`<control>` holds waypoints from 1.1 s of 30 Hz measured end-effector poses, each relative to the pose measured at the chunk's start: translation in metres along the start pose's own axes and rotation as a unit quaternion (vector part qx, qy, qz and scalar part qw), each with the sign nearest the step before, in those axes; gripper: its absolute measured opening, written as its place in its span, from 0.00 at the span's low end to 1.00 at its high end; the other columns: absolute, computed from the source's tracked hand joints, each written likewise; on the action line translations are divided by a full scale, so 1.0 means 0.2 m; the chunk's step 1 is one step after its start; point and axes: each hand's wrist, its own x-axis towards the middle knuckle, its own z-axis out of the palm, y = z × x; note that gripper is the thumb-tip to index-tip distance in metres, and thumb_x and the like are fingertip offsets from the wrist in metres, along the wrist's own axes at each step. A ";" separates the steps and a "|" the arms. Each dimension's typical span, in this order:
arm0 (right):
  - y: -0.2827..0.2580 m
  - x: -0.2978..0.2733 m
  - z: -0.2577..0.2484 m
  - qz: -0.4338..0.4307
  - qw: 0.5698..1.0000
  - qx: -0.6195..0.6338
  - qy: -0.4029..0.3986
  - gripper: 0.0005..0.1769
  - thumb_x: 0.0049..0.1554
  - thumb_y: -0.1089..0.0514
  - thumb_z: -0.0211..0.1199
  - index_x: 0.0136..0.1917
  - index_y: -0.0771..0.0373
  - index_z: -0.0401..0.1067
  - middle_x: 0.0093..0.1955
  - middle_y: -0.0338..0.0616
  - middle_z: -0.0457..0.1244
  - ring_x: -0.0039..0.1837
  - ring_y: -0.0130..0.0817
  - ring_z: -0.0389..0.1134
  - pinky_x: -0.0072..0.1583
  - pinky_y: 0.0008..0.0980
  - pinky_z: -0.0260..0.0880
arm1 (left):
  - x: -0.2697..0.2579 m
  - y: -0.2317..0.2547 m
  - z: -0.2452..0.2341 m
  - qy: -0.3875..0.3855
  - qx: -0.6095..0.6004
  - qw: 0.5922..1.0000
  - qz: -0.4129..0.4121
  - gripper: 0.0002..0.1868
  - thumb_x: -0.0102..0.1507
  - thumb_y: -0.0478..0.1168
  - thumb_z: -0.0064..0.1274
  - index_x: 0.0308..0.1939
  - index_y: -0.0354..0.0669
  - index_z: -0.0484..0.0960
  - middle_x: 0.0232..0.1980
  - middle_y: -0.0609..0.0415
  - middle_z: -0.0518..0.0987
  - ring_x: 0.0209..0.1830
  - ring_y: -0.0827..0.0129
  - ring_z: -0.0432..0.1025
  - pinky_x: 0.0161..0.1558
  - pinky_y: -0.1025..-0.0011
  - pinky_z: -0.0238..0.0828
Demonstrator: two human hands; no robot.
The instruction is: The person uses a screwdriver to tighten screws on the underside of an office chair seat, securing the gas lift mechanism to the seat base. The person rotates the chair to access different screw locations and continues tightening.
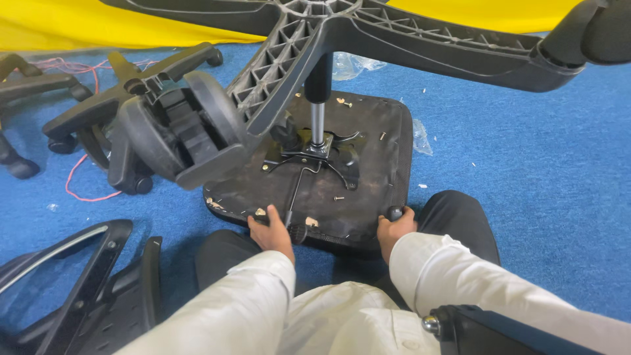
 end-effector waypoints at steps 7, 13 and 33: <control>-0.20 -0.18 -0.10 -0.166 0.986 -0.003 -0.027 0.24 0.48 0.57 0.73 0.58 0.60 0.75 0.60 0.54 0.67 0.60 0.55 0.70 0.60 0.48 0.68 | -0.38 0.18 -0.17 -0.169 0.256 0.925 0.224 0.54 0.48 0.57 0.68 0.74 0.48 0.62 0.78 0.37 0.56 0.76 0.45 0.52 0.67 0.55 0.58; -0.22 -0.11 -0.02 -0.087 0.987 0.003 -0.131 0.22 0.49 0.57 0.74 0.56 0.62 0.76 0.51 0.54 0.71 0.57 0.53 0.72 0.58 0.46 0.69 | -0.30 0.10 -0.14 -0.149 0.285 0.907 0.271 0.37 0.61 0.56 0.57 0.72 0.47 0.68 0.72 0.31 0.66 0.68 0.38 0.66 0.63 0.53 0.68; 0.03 0.30 0.25 0.067 0.957 0.096 -0.266 0.11 0.50 0.63 0.73 0.47 0.61 0.77 0.41 0.43 0.71 0.39 0.31 0.72 0.40 0.32 0.70 | -0.41 0.07 0.27 -0.269 0.252 0.853 0.369 0.30 0.58 0.38 0.60 0.64 0.49 0.71 0.57 0.46 0.73 0.54 0.45 0.73 0.52 0.52 0.70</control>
